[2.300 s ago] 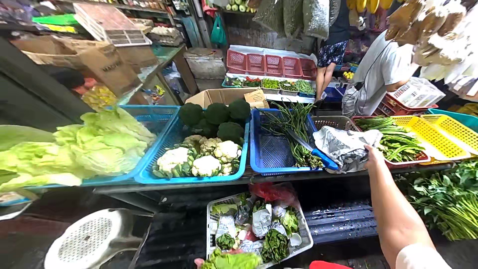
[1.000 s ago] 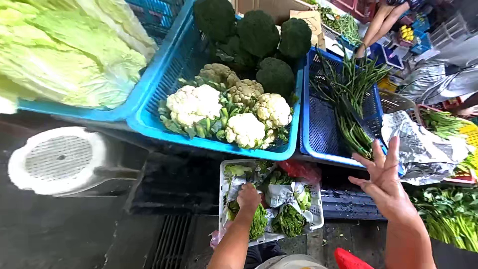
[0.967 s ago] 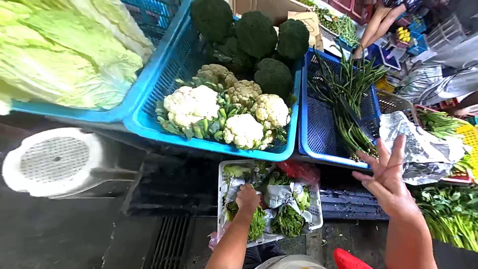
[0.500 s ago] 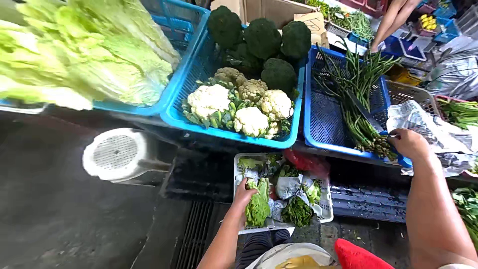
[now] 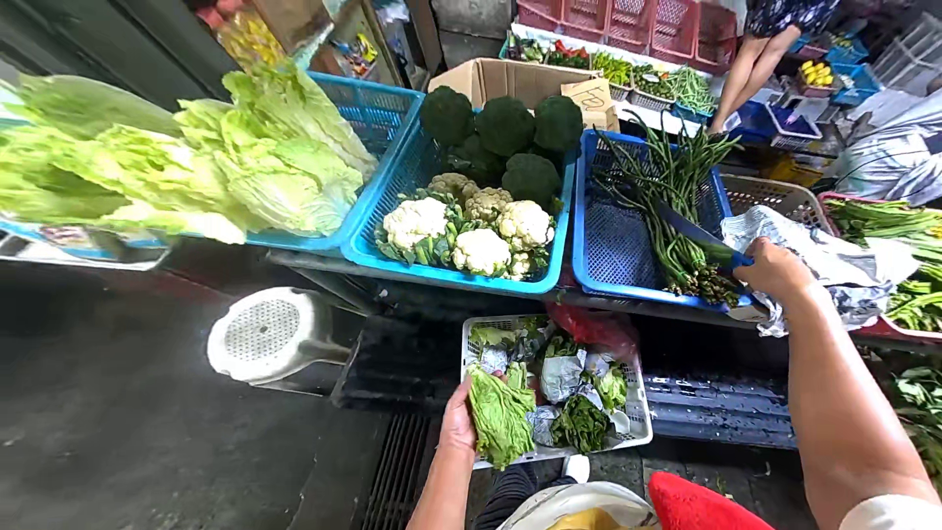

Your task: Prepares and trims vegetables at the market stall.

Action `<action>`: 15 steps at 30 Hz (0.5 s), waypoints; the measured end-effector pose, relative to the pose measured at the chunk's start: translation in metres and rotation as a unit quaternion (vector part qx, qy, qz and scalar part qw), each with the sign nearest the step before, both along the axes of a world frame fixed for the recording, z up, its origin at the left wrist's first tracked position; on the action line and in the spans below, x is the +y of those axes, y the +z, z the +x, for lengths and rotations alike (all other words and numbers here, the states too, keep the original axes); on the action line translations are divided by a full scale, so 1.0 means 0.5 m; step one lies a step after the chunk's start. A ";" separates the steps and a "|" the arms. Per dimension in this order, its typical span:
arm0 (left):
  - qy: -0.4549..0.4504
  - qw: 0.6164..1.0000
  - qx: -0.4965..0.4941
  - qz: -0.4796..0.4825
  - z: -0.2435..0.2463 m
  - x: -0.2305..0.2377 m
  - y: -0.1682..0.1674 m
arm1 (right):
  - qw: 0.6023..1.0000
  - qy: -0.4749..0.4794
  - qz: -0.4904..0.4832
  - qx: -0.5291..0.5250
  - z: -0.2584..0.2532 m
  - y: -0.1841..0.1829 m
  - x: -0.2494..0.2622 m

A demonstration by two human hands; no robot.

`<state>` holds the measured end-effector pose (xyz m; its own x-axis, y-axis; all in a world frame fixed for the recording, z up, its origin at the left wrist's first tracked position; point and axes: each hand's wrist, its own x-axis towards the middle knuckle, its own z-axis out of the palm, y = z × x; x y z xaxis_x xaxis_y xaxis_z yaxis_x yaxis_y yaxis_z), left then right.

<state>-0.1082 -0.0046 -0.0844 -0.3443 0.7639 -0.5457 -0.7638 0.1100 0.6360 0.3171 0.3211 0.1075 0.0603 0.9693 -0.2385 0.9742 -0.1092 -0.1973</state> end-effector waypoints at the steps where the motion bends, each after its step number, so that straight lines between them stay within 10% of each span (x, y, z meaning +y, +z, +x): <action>1: -0.016 0.999 0.033 -0.028 0.008 0.002 0.005 | 1.000 0.005 0.017 -0.005 -0.003 0.017 -0.016; 9: -0.169 0.947 0.252 -0.101 0.046 0.025 0.016 | 0.983 0.050 0.154 0.090 -0.051 0.087 -0.186; 15: -0.250 0.916 0.305 -0.069 0.095 0.037 0.077 | 0.951 0.245 0.030 0.186 -0.149 -0.039 -0.371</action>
